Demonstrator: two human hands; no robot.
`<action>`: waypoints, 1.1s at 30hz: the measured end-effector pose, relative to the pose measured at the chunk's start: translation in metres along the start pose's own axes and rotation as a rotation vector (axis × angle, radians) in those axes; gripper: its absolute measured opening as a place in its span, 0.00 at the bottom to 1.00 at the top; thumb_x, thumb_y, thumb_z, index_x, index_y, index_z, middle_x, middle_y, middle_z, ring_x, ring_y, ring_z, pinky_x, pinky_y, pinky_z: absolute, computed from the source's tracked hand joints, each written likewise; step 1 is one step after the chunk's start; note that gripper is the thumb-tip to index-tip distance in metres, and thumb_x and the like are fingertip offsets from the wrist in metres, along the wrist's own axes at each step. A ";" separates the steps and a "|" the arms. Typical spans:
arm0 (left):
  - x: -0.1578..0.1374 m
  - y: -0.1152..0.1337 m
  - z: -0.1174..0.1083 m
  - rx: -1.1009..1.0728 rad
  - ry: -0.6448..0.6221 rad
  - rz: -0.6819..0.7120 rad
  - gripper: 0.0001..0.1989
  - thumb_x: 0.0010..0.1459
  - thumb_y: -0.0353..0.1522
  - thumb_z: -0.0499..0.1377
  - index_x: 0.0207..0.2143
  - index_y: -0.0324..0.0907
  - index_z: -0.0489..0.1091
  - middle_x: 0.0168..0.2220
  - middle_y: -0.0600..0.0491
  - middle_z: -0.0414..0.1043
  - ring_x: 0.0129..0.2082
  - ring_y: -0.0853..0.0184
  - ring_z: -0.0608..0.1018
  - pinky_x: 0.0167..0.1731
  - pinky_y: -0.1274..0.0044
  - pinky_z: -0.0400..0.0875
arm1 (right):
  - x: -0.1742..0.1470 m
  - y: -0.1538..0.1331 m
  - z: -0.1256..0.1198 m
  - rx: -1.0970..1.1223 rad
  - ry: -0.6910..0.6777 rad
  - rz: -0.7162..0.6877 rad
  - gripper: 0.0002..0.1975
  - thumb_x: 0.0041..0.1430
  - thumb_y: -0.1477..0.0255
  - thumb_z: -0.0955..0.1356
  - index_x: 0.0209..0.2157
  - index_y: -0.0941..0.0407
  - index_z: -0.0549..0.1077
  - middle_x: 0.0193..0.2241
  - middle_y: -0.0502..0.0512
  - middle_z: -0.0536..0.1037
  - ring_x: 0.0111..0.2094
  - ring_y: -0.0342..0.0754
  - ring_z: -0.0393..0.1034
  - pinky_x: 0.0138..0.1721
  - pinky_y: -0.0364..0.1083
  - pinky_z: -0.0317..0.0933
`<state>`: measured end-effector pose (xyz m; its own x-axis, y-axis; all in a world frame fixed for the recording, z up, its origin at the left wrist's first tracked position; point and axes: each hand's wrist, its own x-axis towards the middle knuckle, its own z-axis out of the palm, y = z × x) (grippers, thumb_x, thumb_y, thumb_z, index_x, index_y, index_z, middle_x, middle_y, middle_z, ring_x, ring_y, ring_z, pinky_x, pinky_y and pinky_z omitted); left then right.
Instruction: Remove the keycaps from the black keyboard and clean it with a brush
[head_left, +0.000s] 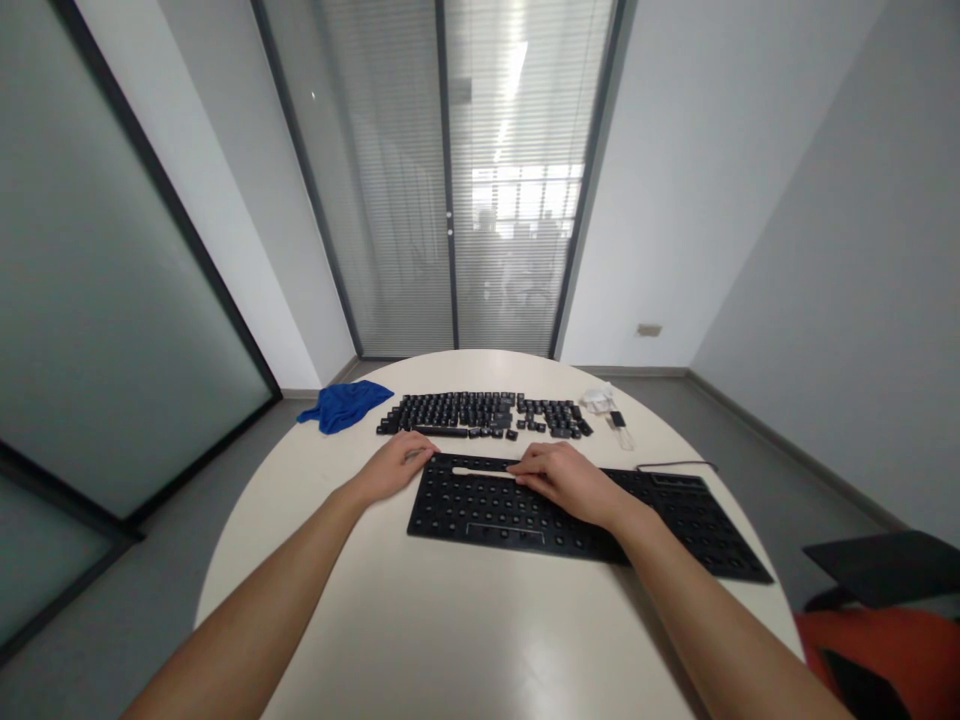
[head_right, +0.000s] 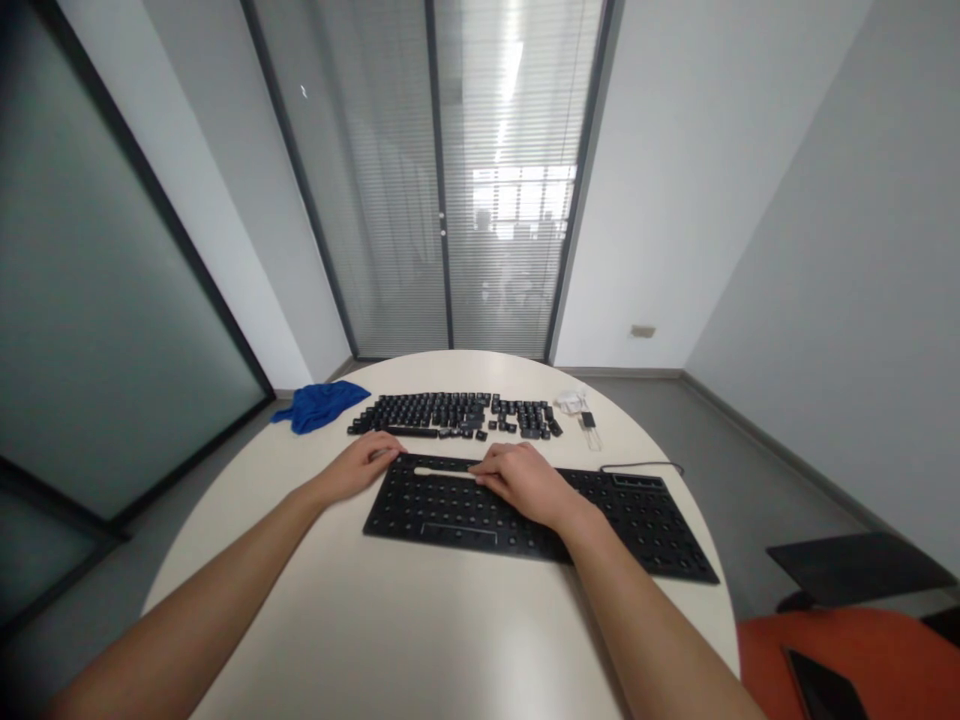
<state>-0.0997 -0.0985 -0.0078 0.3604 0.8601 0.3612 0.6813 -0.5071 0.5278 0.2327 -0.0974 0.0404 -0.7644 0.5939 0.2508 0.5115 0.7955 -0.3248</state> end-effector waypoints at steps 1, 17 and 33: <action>0.000 0.000 0.000 0.000 0.000 -0.001 0.16 0.67 0.40 0.51 0.40 0.44 0.76 0.42 0.50 0.77 0.44 0.60 0.75 0.50 0.67 0.65 | 0.000 0.000 0.000 -0.007 0.002 0.006 0.14 0.68 0.67 0.64 0.48 0.51 0.79 0.38 0.57 0.79 0.38 0.48 0.73 0.42 0.45 0.62; -0.002 0.005 0.000 0.043 0.021 0.029 0.11 0.63 0.38 0.56 0.41 0.44 0.76 0.42 0.50 0.76 0.44 0.60 0.74 0.49 0.68 0.66 | -0.001 0.004 0.001 -0.023 0.025 0.058 0.13 0.68 0.68 0.64 0.45 0.53 0.79 0.38 0.57 0.79 0.38 0.49 0.74 0.42 0.45 0.63; 0.001 0.000 0.000 -0.009 0.041 -0.034 0.14 0.59 0.26 0.54 0.42 0.43 0.77 0.40 0.51 0.77 0.43 0.61 0.75 0.48 0.69 0.67 | -0.002 0.004 -0.002 -0.013 0.038 0.072 0.12 0.67 0.69 0.64 0.45 0.53 0.79 0.38 0.56 0.79 0.39 0.48 0.73 0.41 0.45 0.63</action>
<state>-0.0991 -0.0977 -0.0078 0.3107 0.8738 0.3740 0.6870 -0.4783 0.5470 0.2372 -0.0945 0.0407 -0.7102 0.6535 0.2618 0.5696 0.7520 -0.3318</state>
